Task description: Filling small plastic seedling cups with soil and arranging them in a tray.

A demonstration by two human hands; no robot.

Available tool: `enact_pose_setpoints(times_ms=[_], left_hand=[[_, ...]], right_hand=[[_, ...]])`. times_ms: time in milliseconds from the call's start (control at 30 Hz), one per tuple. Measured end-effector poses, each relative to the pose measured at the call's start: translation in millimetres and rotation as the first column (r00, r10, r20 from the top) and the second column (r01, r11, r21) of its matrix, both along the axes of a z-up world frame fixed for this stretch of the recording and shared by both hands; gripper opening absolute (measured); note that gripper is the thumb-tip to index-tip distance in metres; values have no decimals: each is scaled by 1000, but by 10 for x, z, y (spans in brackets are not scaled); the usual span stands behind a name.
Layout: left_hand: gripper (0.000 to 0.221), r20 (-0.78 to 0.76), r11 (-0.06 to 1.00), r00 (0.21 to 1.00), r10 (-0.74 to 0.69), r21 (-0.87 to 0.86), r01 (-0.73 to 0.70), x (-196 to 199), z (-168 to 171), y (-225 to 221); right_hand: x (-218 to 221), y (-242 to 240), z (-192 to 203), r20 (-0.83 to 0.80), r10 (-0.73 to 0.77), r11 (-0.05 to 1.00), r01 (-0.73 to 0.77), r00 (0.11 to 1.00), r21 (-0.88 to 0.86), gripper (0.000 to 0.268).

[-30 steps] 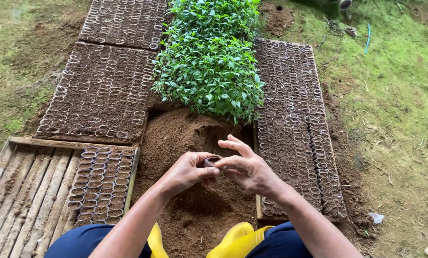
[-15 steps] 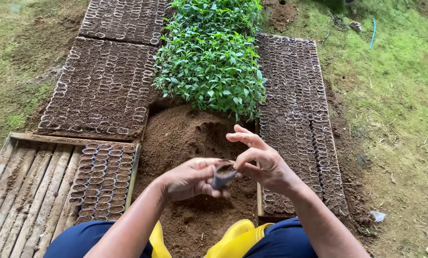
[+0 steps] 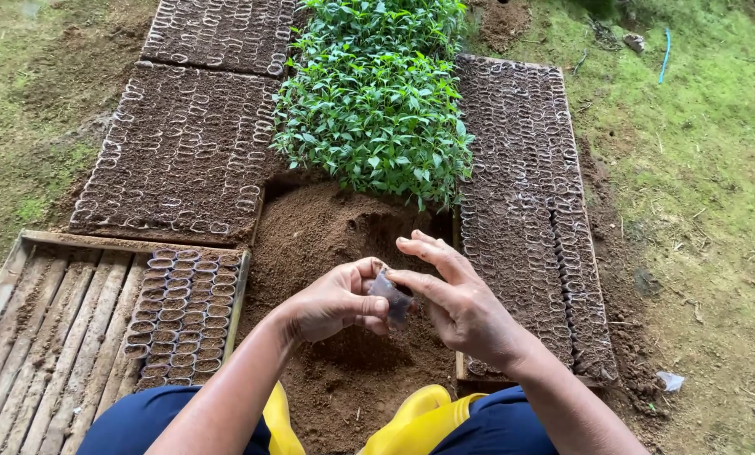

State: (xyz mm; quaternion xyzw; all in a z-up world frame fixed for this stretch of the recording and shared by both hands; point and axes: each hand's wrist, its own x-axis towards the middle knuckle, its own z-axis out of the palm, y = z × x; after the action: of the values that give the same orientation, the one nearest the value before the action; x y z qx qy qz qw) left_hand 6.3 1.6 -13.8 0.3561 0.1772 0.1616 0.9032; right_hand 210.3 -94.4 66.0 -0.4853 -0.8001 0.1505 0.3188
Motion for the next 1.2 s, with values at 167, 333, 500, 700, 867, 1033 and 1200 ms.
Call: enact_pose_setpoints(times_ms=[167,333,500,700,867,1033,1200], left_hand=[[29,-49,994,999,-16,104,21,-15,193,-4],[26,-102,991,994,-31,129,44,-35,265,-4],[23,-163,990,986,19,142,4,-58,70,-1],[26,-245,981,962,122,175,-79,-39,90,20],[43,-343,815,883,320,576,-71,-6,607,97],[38,-379,704,826,417,709,-30,-54,514,123],[38,-275,575,813,513,813,-88,-116,402,176]], right_hand=[[17,6,-19,54,5,1000,-6,999,22,61],[-24,-20,-44,77,19,999,-23,997,48,68],[-44,-44,-226,151,2,995,-17,988,94,69],[133,249,-562,36,108,994,-107,994,-18,78],[325,796,-836,-484,-208,821,-117,850,-559,68],[607,1037,-2563,71,-101,838,124,992,-531,50],[374,836,-3548,275,-129,789,267,953,-554,31]])
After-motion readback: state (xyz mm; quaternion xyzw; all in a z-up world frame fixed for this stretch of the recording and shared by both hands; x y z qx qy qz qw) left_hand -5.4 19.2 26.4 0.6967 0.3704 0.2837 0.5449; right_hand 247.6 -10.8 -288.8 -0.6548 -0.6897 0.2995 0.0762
